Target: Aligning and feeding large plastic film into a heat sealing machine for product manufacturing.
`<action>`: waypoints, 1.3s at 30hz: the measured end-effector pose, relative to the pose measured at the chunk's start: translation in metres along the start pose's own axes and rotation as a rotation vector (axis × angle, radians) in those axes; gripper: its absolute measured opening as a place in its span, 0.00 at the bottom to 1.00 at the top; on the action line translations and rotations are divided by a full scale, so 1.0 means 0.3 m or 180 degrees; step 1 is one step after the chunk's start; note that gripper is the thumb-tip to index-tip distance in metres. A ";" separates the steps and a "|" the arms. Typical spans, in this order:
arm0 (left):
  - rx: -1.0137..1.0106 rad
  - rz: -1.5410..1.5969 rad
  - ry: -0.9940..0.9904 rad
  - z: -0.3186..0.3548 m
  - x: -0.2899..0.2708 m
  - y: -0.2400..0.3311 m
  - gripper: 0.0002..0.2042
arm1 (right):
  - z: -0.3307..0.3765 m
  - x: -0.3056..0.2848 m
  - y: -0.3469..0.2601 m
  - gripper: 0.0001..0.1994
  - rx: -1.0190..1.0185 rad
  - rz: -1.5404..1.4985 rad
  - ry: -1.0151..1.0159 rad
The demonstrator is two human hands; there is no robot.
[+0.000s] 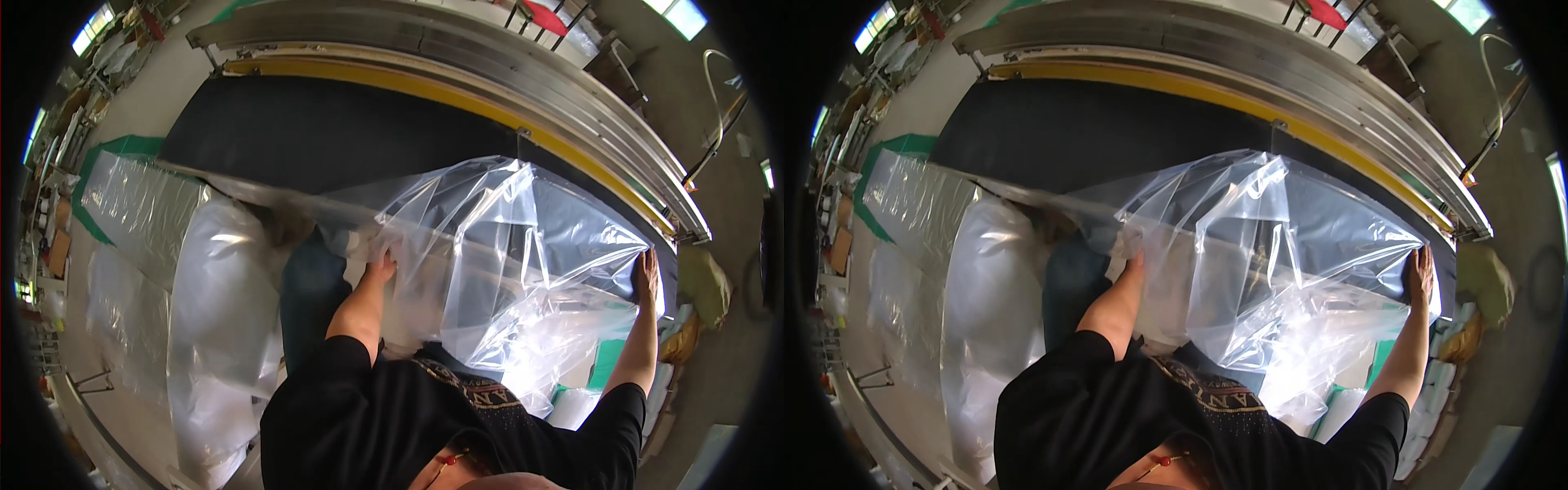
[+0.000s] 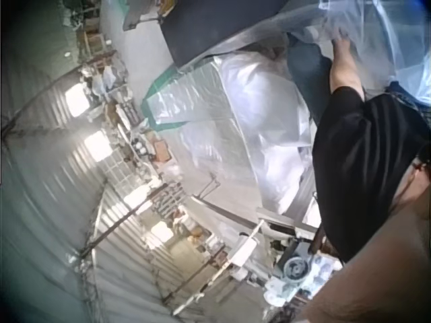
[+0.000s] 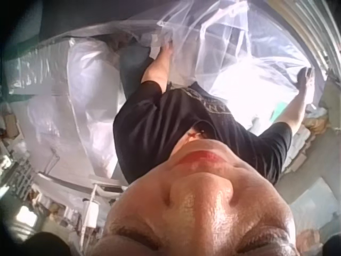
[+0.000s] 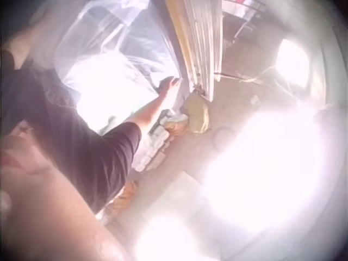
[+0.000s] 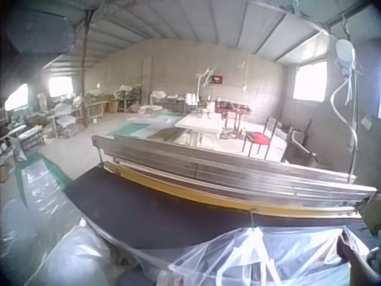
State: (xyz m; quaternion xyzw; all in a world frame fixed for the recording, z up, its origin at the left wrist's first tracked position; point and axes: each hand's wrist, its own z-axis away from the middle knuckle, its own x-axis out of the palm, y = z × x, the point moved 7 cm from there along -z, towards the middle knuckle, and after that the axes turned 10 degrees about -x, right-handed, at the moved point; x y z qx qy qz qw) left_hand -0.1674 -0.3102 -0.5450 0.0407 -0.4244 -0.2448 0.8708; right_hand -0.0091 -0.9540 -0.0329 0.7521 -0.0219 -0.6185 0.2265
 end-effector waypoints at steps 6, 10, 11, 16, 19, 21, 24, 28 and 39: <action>0.0985 -0.1008 -0.0811 0.032 -0.107 0.145 0.17 | -0.099 -0.115 -0.209 0.30 0.0628 -0.1206 0.0023; 0.1070 -0.4384 0.0579 0.334 0.248 0.338 0.15 | 0.017 -0.143 -0.126 0.30 0.0954 -0.0999 0.0023; 0.0674 -0.4198 0.0587 0.494 0.363 0.361 0.15 | 0.026 -0.146 -0.113 0.30 0.0911 -0.0944 0.0020; 0.0252 -0.1594 -0.0375 0.987 0.070 0.462 0.14 | -0.084 -0.008 -0.059 0.21 0.0581 -0.2002 0.0402; 0.1241 -0.0754 0.0348 1.323 0.330 0.730 0.10 | 0.014 0.131 0.276 0.19 -0.0459 -0.0877 0.0845; 0.2043 -0.1110 -0.0082 1.563 0.371 1.004 0.13 | -0.080 0.144 0.132 0.18 -0.0222 -0.1236 0.0431; 0.3218 -0.1119 0.0325 1.689 0.573 1.423 0.17 | -0.075 0.152 0.151 0.29 0.1073 -0.1765 0.0369; 0.4014 -0.1339 0.0278 1.973 0.955 1.823 0.18 | -0.039 0.054 0.049 0.29 0.1427 -0.1241 0.0058; 0.2949 -0.5407 0.5395 1.864 0.036 1.890 0.17 | 0.027 0.031 0.089 0.27 0.0736 -0.1540 0.0034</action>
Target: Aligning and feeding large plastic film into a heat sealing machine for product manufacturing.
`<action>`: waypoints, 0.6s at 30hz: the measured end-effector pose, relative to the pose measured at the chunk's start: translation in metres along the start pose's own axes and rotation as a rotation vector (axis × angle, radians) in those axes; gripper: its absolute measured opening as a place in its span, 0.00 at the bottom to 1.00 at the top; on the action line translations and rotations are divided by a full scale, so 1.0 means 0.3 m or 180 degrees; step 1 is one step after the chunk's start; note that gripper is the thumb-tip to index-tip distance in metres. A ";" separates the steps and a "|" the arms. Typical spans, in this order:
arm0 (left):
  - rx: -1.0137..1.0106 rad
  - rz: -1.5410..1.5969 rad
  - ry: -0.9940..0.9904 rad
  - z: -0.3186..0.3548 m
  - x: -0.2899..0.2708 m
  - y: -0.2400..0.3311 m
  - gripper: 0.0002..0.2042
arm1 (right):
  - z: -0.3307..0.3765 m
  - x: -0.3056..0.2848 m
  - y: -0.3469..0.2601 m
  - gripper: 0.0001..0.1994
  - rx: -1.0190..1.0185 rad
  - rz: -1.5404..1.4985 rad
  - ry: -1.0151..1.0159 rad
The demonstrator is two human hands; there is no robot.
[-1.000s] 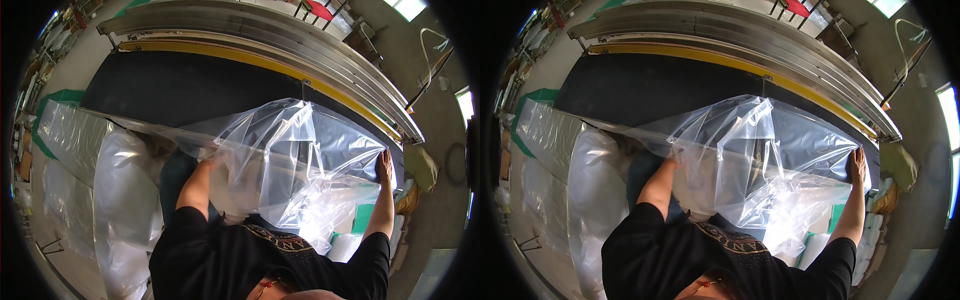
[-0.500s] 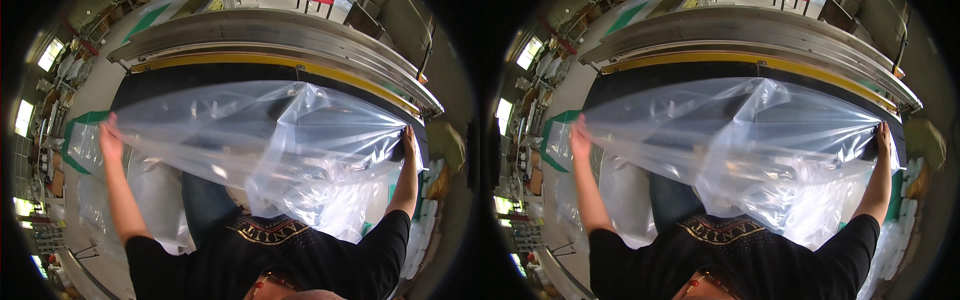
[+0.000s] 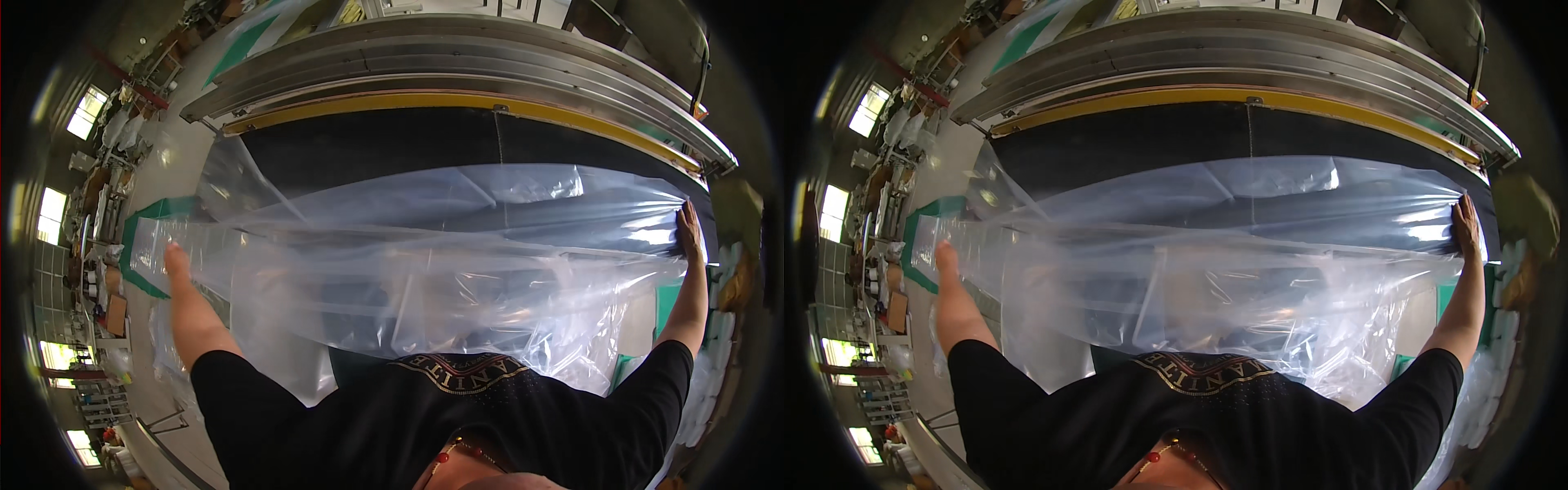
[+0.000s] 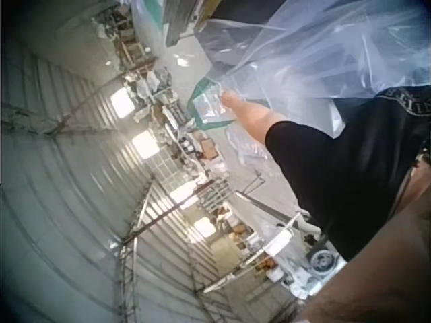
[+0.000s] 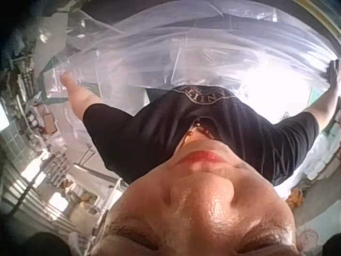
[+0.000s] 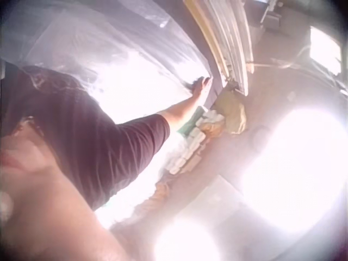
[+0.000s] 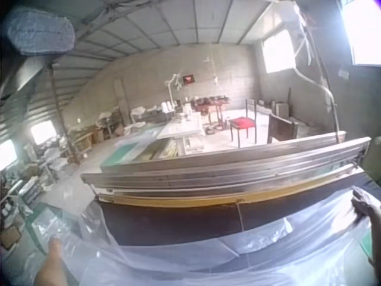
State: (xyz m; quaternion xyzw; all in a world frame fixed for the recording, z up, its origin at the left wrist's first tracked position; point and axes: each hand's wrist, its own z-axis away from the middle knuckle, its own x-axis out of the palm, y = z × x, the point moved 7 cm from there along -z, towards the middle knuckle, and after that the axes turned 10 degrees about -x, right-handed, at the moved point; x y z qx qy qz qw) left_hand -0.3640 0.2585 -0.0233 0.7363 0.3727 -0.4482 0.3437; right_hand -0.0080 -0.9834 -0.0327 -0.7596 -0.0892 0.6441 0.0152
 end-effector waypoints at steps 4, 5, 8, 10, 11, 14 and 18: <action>-0.0410 0.0605 -0.0209 0.113 0.099 -0.009 0.18 | 0.030 -0.043 0.002 0.28 0.0076 -0.0270 0.0001; -0.0450 0.0552 -0.0160 0.103 0.085 -0.058 0.18 | 0.008 -0.024 -0.015 0.28 0.0073 -0.0449 0.0037; -0.0788 0.0011 -0.0024 0.037 -0.019 -0.119 0.16 | -0.065 0.097 -0.018 0.27 -0.0357 -0.0009 -0.0195; 0.0119 -0.0508 0.0859 0.176 -0.034 0.271 0.14 | -0.010 0.010 0.129 0.24 -0.0408 0.0200 -0.0032; 0.0071 0.0063 0.1135 0.304 -0.221 0.504 0.13 | 0.004 0.023 0.105 0.24 -0.0112 -0.0478 0.0122; 0.1878 0.2095 0.0136 0.500 -0.297 0.878 0.06 | -0.004 0.000 0.340 0.23 -0.0322 -0.0291 0.0040; 0.2206 0.1038 -0.0843 0.420 -0.099 0.875 0.18 | -0.038 0.119 0.288 0.23 -0.0596 0.0070 -0.0184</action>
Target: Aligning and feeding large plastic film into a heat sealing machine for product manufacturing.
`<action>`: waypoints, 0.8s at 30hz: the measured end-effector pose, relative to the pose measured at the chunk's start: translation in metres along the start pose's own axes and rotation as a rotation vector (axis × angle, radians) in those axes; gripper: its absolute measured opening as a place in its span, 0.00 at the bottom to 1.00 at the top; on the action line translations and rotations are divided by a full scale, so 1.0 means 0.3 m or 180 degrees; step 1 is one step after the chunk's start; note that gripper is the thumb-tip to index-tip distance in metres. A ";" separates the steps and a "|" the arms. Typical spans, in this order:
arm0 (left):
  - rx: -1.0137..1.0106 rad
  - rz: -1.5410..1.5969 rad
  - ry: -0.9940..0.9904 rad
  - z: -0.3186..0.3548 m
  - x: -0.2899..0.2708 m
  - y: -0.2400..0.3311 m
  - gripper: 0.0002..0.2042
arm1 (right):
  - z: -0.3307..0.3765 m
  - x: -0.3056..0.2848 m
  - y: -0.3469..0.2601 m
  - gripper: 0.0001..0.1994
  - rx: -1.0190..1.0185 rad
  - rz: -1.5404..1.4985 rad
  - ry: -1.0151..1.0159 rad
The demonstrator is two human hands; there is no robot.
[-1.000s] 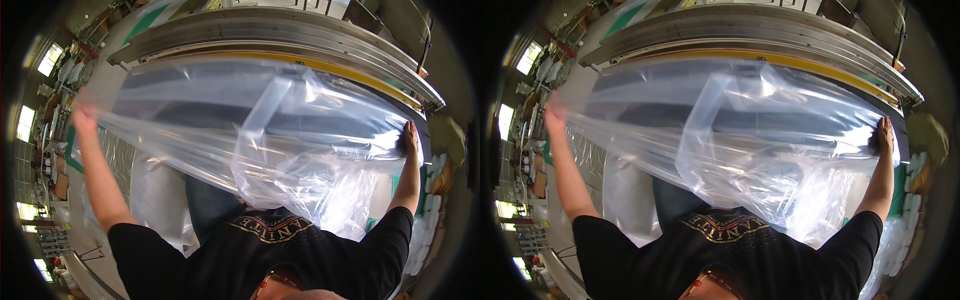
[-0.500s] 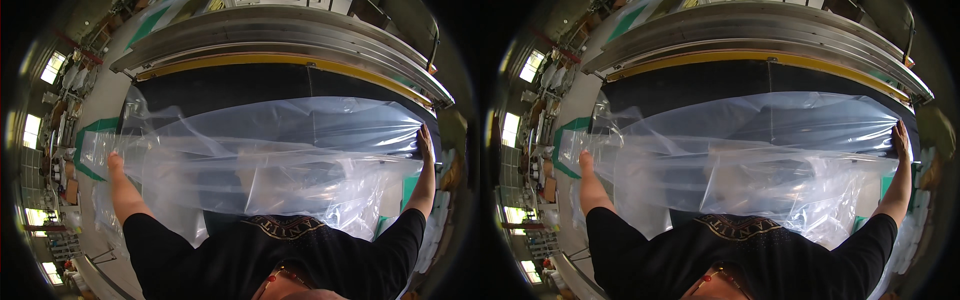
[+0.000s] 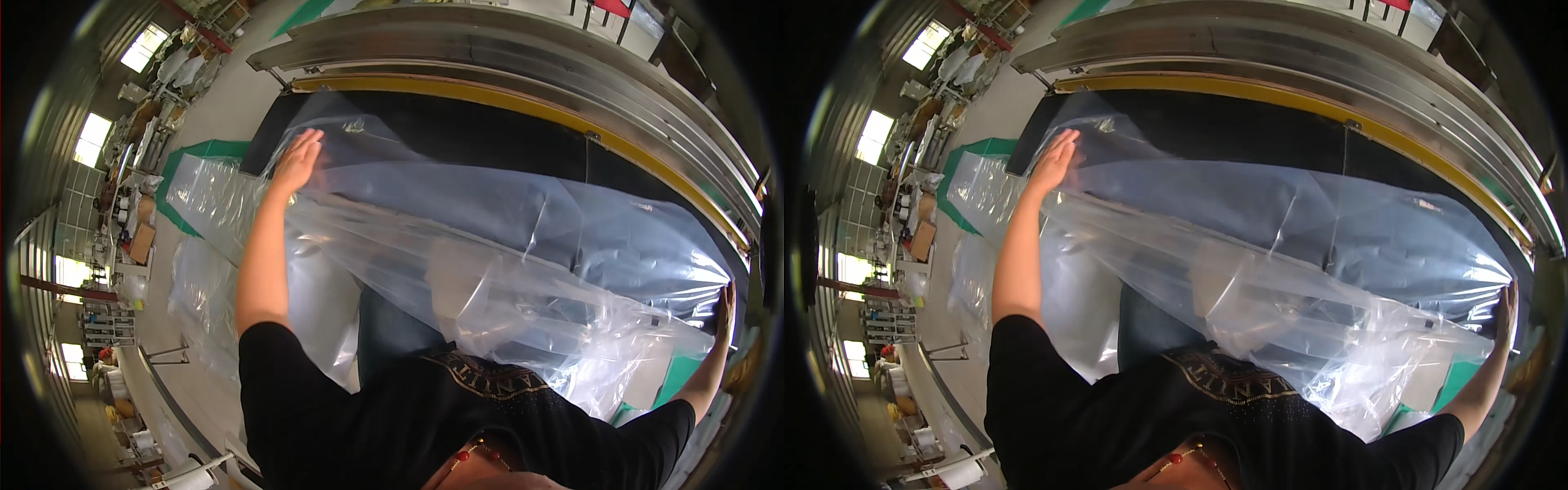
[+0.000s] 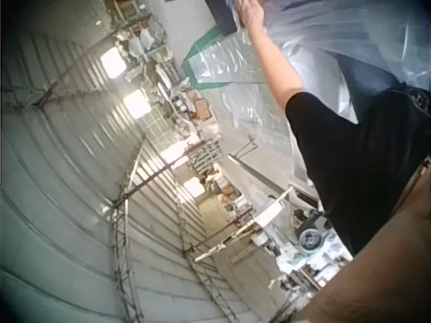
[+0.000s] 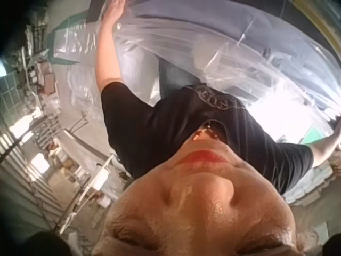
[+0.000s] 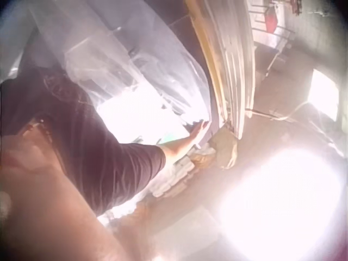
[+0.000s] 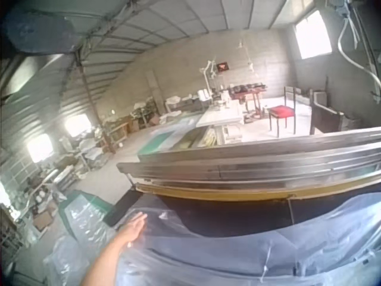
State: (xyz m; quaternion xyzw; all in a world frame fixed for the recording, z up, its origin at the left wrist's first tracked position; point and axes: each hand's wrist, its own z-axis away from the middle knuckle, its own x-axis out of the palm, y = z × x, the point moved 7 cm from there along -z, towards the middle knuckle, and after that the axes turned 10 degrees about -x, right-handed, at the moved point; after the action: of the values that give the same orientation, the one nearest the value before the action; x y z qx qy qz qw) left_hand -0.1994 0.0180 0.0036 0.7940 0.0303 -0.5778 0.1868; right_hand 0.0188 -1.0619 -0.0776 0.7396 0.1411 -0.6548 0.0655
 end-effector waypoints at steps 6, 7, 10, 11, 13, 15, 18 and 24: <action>-0.2818 -0.0779 -0.0047 -0.052 -0.029 -0.361 0.25 | 0.031 -0.052 -0.027 0.23 0.0252 -0.0298 0.0186; -0.2579 -0.0791 0.0026 -0.086 -0.029 -0.311 0.23 | 0.050 -0.068 -0.033 0.23 -0.0116 0.0254 0.0078; -0.1542 -0.1641 0.0705 -0.076 -0.058 -0.096 0.20 | 0.027 -0.080 -0.061 0.22 -0.0255 -0.0453 0.0166; -0.1048 -0.1486 0.0595 -0.076 -0.023 -0.051 0.20 | 0.053 -0.072 -0.007 0.24 0.0326 -0.1277 0.0324; -0.1104 -0.0537 -0.0095 -0.036 0.056 -0.074 0.22 | 0.070 -0.078 0.042 0.27 0.0921 -0.2169 0.0520; -0.1128 -0.0612 -0.0275 0.009 0.014 -0.116 0.23 | 0.055 -0.068 0.008 0.29 0.0984 -0.2331 0.0611; -0.2018 -0.0684 -0.0145 -0.007 -0.024 -0.375 0.24 | 0.048 -0.102 -0.079 0.28 -0.0035 -0.0735 0.0385; -0.2242 -0.1120 0.0549 -0.096 -0.084 -0.542 0.23 | 0.016 -0.094 -0.239 0.27 0.0222 -0.0229 0.0353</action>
State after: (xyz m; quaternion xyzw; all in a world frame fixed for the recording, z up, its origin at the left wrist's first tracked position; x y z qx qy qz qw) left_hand -0.2247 0.1826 -0.0081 0.7096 0.3775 -0.4865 0.3425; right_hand -0.0099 -0.9985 -0.0441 0.7711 0.1481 -0.6192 0.0082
